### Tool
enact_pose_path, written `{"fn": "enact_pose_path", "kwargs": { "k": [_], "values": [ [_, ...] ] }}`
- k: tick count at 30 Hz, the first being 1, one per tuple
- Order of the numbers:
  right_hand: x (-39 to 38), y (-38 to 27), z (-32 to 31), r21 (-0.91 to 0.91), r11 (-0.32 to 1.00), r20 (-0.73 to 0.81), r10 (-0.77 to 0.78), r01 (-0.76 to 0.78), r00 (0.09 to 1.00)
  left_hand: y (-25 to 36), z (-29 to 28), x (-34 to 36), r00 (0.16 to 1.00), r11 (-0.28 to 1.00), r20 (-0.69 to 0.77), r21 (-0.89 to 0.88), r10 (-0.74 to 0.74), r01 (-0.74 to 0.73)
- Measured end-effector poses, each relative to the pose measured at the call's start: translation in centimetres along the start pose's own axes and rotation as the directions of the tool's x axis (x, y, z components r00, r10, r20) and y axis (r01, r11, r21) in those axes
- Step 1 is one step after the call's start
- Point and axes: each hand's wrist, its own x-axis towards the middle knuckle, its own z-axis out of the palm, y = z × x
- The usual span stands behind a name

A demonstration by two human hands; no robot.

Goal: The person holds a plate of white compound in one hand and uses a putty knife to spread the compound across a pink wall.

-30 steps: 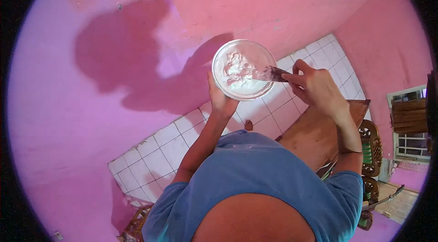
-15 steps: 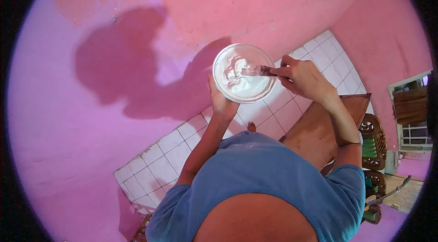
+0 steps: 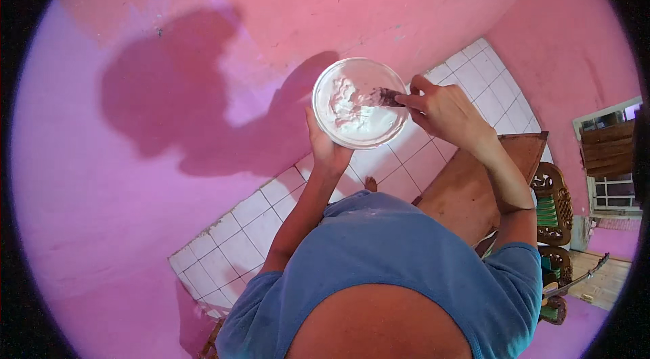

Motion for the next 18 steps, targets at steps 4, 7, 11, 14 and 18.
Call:
{"fn": "enact_pose_path", "kwargs": {
  "k": [4, 7, 11, 14, 18],
  "values": [
    [-0.2, 1.1, 0.6, 0.273, 0.962, -0.022, -0.009, 0.015, 1.0, 0.0, 0.6, 0.1, 0.996, 0.997, -0.083, -0.065, 0.027, -0.032],
    [-2.2, 1.6, 1.4, 0.553, 0.832, -0.085, 0.107, -0.042, 0.991, -0.3, 1.4, -0.1, 0.987, 0.995, -0.142, 0.07, 0.08, -0.071],
    [-5.4, 0.8, 4.5, 0.557, 0.83, -0.337, 0.241, -0.013, 0.91, -0.2, 2.6, -0.9, 0.994, 0.998, -0.091, -0.029, 0.053, -0.056],
    [-6.2, 0.3, 7.1, 0.57, 0.818, -0.318, 0.3, -0.072, 0.899, 0.2, 3.3, -1.4, 0.999, 0.999, 0.021, -0.009, 0.043, -0.042],
    [-7.0, 0.4, 7.6, 0.492, 0.868, -0.352, 0.268, -0.066, 0.897, 0.6, 3.5, -1.2, 0.999, 0.999, 0.017, -0.002, 0.034, -0.034]
  ]
}}
